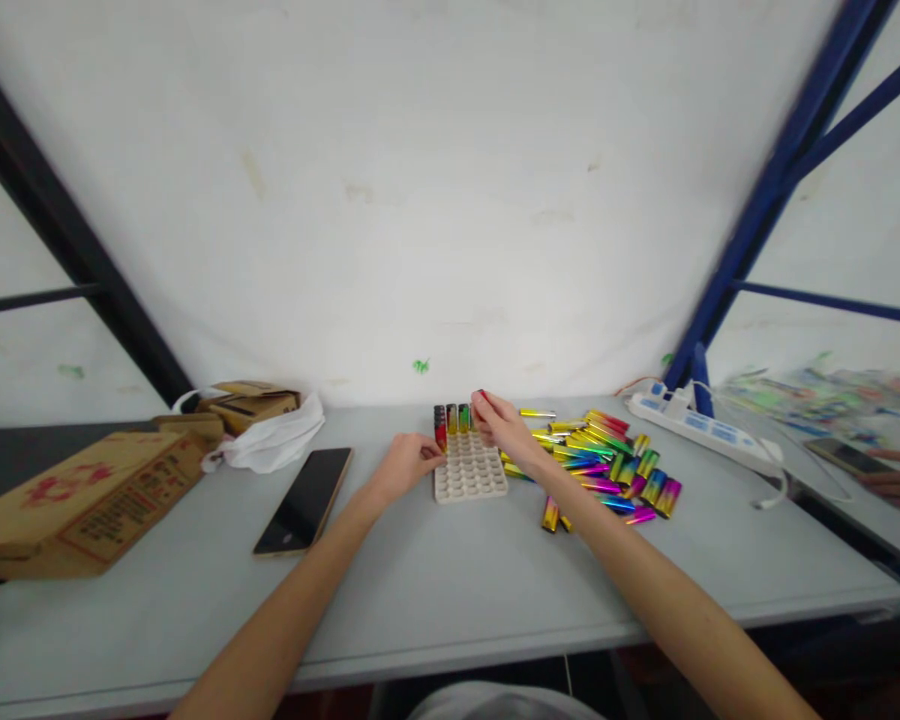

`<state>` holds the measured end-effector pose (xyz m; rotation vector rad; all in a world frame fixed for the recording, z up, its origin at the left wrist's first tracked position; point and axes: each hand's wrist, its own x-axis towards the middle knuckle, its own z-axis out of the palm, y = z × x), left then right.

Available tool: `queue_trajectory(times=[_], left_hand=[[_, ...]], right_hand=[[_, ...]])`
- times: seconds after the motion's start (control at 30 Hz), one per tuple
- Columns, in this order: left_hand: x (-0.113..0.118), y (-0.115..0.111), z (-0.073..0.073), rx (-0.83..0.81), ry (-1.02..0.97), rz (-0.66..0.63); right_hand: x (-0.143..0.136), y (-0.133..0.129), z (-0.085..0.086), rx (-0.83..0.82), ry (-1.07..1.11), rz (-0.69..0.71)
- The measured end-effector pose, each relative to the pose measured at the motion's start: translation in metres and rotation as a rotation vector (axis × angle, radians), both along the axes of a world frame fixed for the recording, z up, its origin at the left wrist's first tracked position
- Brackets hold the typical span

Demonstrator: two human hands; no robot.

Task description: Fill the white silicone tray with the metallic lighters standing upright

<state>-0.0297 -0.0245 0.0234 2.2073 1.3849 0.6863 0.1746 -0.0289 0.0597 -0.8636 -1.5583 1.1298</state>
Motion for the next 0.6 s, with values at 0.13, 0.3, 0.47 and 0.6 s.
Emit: queue_trajectory(times=[0.13,0.3,0.47,0.6], left_hand=[[0.000,0.001,-0.001,-0.015,-0.007,-0.002],[0.000,0.001,-0.001,-0.010,0.005,0.012],[0.000,0.001,-0.001,-0.010,-0.007,0.011],[0.000,0.001,-0.001,-0.007,-0.003,0.021]], right_hand=[[-0.007,0.003,-0.026,0.152,-0.206,-0.392],[-0.003,0.001,-0.044,0.129,-0.341,-0.459],[-0.003,0.000,-0.045,0.179,-0.385,-0.468],[-0.003,-0.001,-0.046,0.167,-0.371,-0.455]])
